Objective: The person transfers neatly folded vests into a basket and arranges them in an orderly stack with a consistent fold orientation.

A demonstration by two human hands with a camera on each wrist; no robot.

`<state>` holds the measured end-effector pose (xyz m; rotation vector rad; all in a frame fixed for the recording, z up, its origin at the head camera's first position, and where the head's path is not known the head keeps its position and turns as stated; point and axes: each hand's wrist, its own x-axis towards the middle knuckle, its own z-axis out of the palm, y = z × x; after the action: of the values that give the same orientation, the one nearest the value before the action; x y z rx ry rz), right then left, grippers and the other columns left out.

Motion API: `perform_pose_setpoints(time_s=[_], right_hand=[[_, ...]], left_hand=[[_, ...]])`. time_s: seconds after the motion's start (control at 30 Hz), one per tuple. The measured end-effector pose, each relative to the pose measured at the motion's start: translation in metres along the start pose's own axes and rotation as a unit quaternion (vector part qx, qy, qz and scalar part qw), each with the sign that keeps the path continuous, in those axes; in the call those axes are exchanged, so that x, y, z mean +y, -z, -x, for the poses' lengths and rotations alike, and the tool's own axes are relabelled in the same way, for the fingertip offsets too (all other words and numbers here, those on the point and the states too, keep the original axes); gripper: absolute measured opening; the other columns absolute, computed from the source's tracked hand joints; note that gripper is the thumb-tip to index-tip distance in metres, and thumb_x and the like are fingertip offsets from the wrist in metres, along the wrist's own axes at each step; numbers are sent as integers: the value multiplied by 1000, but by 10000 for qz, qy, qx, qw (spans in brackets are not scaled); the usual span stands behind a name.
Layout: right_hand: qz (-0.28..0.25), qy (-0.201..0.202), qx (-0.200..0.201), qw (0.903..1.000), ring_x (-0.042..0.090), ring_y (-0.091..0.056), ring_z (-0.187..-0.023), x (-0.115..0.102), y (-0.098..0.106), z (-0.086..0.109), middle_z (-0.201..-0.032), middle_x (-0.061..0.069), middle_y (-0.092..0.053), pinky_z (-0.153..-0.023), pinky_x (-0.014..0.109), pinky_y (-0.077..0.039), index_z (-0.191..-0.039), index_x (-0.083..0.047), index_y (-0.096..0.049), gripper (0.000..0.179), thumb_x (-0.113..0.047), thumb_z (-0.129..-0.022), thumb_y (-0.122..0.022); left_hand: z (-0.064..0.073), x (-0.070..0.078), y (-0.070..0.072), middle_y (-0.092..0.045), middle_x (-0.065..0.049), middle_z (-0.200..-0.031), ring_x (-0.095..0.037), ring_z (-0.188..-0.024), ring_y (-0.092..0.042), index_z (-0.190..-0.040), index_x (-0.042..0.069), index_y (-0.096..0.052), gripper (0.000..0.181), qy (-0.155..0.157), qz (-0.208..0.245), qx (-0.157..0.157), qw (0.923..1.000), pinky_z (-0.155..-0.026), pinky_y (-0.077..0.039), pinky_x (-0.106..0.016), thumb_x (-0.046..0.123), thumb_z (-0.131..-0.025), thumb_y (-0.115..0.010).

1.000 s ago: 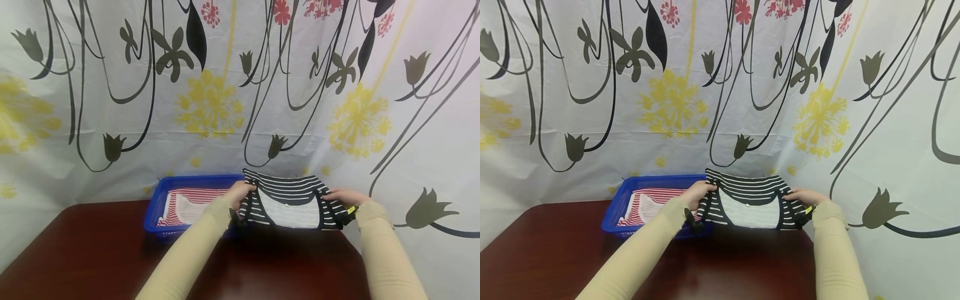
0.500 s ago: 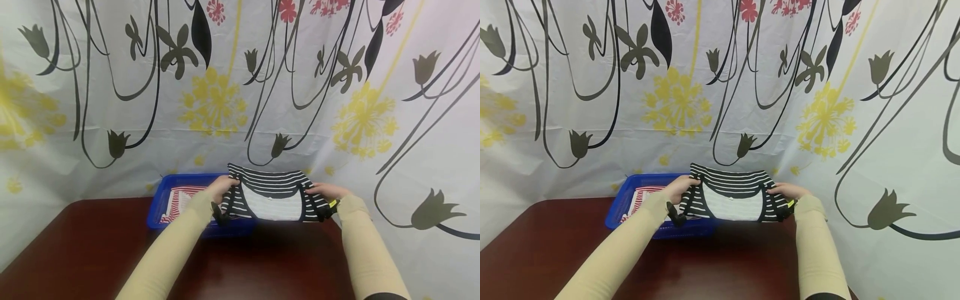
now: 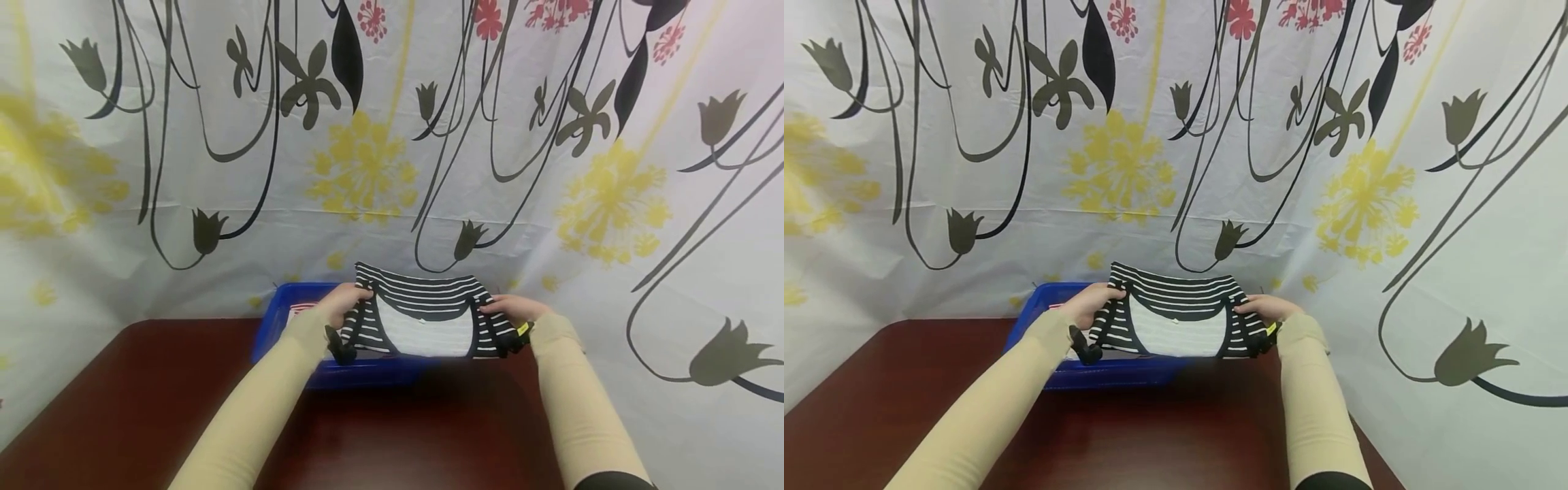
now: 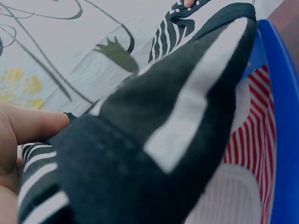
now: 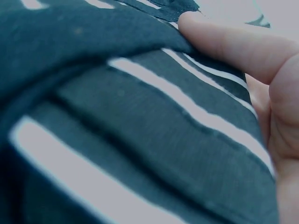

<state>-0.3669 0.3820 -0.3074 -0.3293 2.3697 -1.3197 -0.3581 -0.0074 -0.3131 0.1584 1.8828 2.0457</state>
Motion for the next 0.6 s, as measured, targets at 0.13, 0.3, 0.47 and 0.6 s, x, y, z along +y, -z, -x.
perform_pose_setpoints(time_s=[0.13,0.3,0.47,0.6], right_hand=[[-100,85,-117,9998,21,-45,-122,-8,-9,-11,-125,3,-55,-105,37,-37,-142,10,-33,52,-15,-100,-50],[-242,113,-212,9994,26,-42,-126,-20,-24,-24,-129,7,-53,-106,39,-37,-143,9,-32,52,-15,-100,-49],[-371,183,-356,9985,20,-47,-119,-30,-37,-39,-124,4,-55,-102,37,-40,-143,8,-34,49,-13,-101,-47],[-666,167,-565,9960,14,-55,-106,-38,-49,-54,-115,0,-58,-94,33,-47,-140,4,-39,41,-11,-102,-45]], left_hand=[[5,3,15,-62,-5,-81,-15,-65,-62,-109,1,-53,15,-1,-104,99,9999,-60,-54,-31,11,-98,-51],[10,5,35,-63,-4,-81,-15,-65,-62,-112,1,-53,17,10,-232,254,9994,-61,-54,-30,12,-99,-50],[18,5,53,-63,-4,-80,-15,-66,-63,-111,1,-52,17,49,-280,333,9990,-62,-54,-30,12,-99,-49],[24,5,69,-63,-4,-80,-15,-66,-63,-108,0,-52,15,99,-289,417,9987,-62,-54,-30,12,-99,-49]])
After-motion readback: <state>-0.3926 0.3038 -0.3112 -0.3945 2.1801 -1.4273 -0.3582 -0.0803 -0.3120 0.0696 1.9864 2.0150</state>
